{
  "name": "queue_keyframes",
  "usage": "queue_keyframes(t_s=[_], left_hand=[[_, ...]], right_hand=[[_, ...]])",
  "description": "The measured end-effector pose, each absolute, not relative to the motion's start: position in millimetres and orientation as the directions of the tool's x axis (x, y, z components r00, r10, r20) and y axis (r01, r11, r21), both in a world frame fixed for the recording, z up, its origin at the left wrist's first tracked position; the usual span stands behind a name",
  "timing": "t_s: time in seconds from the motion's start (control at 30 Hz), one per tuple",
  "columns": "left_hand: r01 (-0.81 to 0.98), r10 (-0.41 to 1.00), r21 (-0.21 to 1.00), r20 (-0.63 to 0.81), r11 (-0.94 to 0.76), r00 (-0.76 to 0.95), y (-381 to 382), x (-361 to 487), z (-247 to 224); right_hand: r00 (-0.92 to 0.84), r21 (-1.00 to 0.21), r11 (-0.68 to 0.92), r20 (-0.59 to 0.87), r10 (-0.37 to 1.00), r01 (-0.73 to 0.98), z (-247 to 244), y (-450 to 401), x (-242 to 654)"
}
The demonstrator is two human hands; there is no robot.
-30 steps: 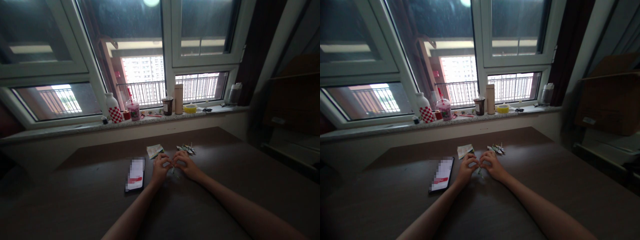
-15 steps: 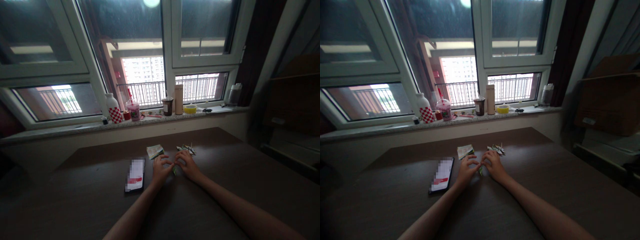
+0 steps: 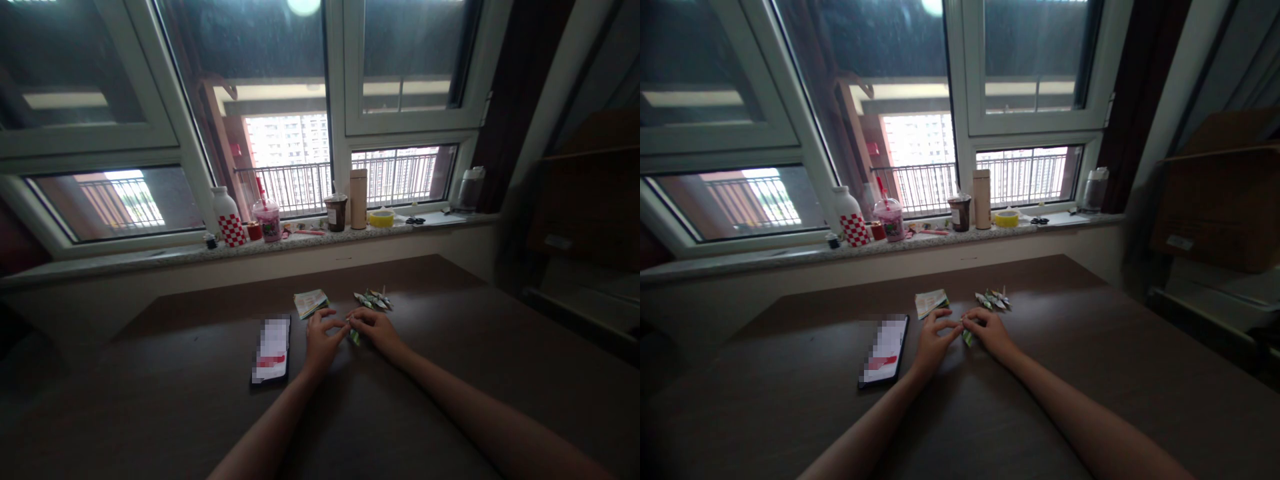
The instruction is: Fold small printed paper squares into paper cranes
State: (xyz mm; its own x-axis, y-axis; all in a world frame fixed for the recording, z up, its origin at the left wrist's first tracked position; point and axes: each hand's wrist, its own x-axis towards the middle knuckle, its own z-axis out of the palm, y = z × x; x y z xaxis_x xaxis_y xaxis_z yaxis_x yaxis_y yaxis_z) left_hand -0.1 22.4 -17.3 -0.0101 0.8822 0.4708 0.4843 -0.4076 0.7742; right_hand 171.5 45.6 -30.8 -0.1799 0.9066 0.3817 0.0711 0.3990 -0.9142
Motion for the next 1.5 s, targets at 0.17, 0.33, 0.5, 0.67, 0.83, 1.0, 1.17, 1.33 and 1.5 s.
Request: queue_keyframes(t_s=[0.17,0.33,0.5,0.67,0.83,1.0,1.17,1.33,1.5], left_hand=[[0.475,0.872,0.771,0.489,-0.424,-0.017,21.2,-0.4,-16.0],[0.451,0.861,0.780,0.507,-0.435,-0.047,20.7,-1.6,-13.9],[0.457,0.863,0.783,0.501,-0.422,-0.061,22.5,-1.5,-16.2],[0.461,0.857,0.777,0.511,-0.428,-0.066,24.3,-0.4,-19.6],[0.501,0.834,0.738,0.549,-0.453,-0.055,24.6,2.4,-22.2],[0.548,0.821,0.689,0.571,-0.474,-0.008,23.5,4.1,-22.2],[0.580,0.814,0.656,0.580,-0.483,0.022,23.1,3.3,-21.1],[0.607,0.809,0.622,0.585,-0.494,0.059,22.7,3.0,-19.7],[0.626,0.813,0.603,0.575,-0.494,0.087,21.5,5.0,-18.3]], right_hand=[[-0.165,-0.880,0.455,0.433,0.886,0.138,-25.4,43.5,172.5],[-0.174,-0.828,0.515,0.486,0.856,0.220,-22.9,42.0,173.8],[-0.161,-0.805,0.545,0.520,0.839,0.235,-25.4,41.0,172.4],[-0.150,-0.805,0.550,0.529,0.835,0.225,-27.0,40.6,170.6],[-0.134,-0.811,0.545,0.528,0.838,0.212,-26.9,40.5,169.0],[-0.150,-0.824,0.529,0.508,0.848,0.202,-25.6,40.7,169.3],[-0.170,-0.815,0.538,0.511,0.843,0.215,-25.0,40.0,169.4],[-0.186,-0.801,0.547,0.515,0.837,0.243,-26.1,41.1,169.3],[-0.190,-0.799,0.546,0.512,0.838,0.251,-27.2,42.9,169.5]])
